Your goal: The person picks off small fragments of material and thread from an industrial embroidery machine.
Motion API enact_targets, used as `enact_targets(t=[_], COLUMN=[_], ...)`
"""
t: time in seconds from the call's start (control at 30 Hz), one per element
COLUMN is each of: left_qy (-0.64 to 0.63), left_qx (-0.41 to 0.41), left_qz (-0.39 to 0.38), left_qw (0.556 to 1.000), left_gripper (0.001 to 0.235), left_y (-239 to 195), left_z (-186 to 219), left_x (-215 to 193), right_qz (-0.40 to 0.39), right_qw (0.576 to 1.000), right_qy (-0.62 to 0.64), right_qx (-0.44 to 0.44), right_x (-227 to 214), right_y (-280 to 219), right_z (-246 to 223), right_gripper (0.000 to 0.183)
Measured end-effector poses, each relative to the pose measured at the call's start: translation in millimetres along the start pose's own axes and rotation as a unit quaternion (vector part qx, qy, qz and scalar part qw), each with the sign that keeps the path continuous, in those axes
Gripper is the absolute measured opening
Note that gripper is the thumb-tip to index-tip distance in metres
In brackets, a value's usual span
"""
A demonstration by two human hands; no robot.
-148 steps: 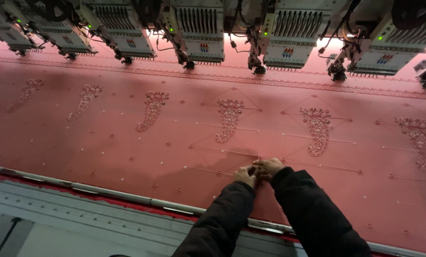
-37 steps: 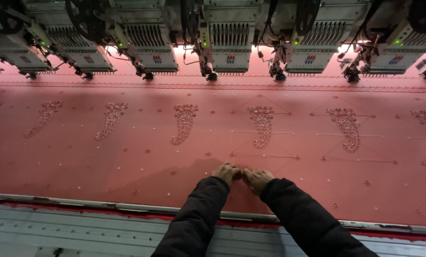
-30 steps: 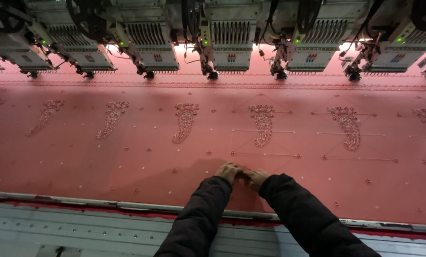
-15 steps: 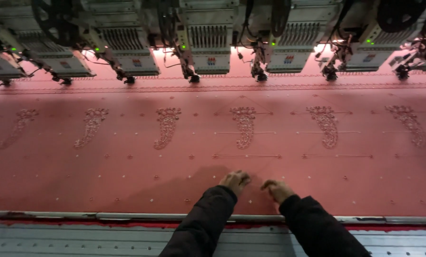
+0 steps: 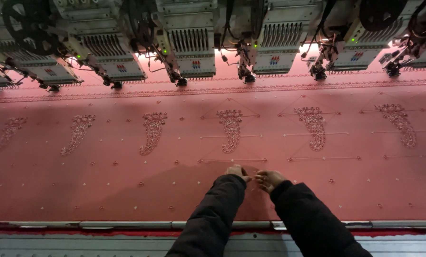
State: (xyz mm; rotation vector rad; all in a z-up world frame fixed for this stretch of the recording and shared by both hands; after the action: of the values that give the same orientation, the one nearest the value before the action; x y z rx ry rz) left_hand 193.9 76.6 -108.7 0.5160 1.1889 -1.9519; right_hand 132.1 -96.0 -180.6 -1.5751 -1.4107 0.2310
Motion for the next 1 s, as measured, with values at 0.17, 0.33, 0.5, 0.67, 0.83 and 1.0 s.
enact_targets(t=[0.17, 0.33, 0.5, 0.67, 0.83, 1.0], left_qy=[0.027, -0.009, -0.032, 0.079, 0.031, 0.111], left_qx=[-0.018, -0.044, -0.022, 0.043, 0.139, 0.237], left_qz=[0.013, 0.013, 0.047, 0.034, 0.111, -0.061], left_qw=[0.999, 0.999, 0.998, 0.995, 0.984, 0.963], left_gripper=[0.021, 0.017, 0.026, 0.024, 0.021, 0.031], left_y=[54.8, -0.5, -8.8, -49.2, -55.9, -118.4], left_z=[-17.9, -6.5, -7.1, 40.0, 49.5, 65.8], left_x=[24.6, 4.4, 14.4, 5.7, 30.2, 37.0], right_qz=[-0.012, -0.032, -0.064, 0.001, 0.056, -0.157], right_qw=[0.999, 0.990, 0.974, 0.981, 0.989, 0.978], right_qy=[0.036, 0.140, 0.218, 0.194, 0.135, 0.125], right_qx=[-0.009, -0.006, 0.001, 0.001, 0.015, 0.057], right_x=[56.6, 86.2, 57.5, 22.2, 35.3, 35.5], right_y=[-29.0, -28.3, 27.1, 37.8, -48.9, -80.1], right_z=[-36.1, -40.4, -23.9, -12.9, -10.0, 27.0], right_gripper=[0.013, 0.011, 0.027, 0.024, 0.036, 0.024])
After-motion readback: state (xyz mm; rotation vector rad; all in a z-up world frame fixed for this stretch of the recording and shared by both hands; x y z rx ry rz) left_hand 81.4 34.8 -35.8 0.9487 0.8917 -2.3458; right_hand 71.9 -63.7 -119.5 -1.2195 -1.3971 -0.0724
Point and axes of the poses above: each hand's wrist, its own y-axis towards the middle knuckle, its own x-axis out of the palm, z = x × y, the point moved 8 cm from there along y, towards the middle knuckle, and after that the axes turned 11 degrees about -z, right-handed, at the moved point
